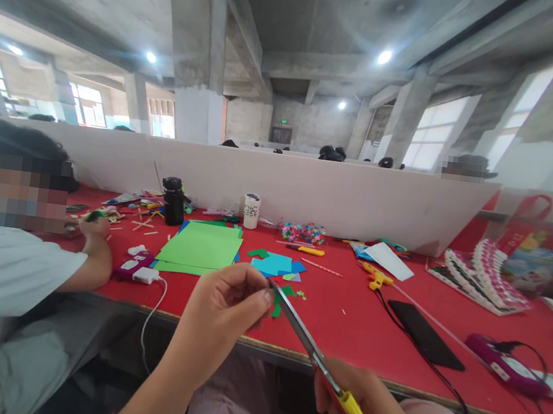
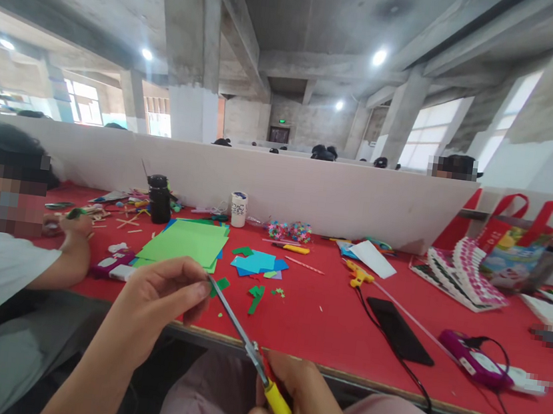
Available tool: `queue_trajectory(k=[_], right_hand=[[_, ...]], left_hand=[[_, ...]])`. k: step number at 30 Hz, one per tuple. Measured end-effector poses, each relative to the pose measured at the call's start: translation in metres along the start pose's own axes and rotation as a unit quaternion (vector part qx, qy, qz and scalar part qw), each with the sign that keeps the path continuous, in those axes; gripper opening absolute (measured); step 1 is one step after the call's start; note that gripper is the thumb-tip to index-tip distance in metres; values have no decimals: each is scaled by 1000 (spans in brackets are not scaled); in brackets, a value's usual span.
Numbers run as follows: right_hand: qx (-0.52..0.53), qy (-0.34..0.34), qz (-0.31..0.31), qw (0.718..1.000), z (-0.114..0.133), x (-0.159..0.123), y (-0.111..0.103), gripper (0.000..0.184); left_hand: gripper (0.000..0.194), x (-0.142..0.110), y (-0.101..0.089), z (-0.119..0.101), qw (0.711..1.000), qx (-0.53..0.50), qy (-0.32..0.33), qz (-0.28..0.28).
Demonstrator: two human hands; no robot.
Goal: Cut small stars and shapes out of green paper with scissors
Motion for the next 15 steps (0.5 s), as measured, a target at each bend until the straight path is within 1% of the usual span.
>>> queue_trajectory(k=[2,5,10,13,15], right_hand=[[8,-2,0,1000,-7,-1,1,13],[20,10,-1,1000,-17,-4,1,16],[22,2,-11,1000,-16,-7,-1,13],[77,7,-4,997,-20,-7,6,20],[108,0,-31,994,-24,-9,8,24]], left_hand=[[9,-2,0,-1,1000,-15,15,-21],[6,-3,3,-2,998,-33,26,-36],[8,-4,4,1,996,-59,30,-52],[10,-4,5,3,996,-67,34,-50],[11,-5,5,4,996,-69,36,-50]])
Point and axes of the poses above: each hand's wrist, its own x-axis towards the middle knuckle, its own y-axis out of the palm, z = x × y, the point moved 8 cm from there along x, towards the middle knuckle, and after that the axes turned 13 degrees about z, right-handed, at the moved point
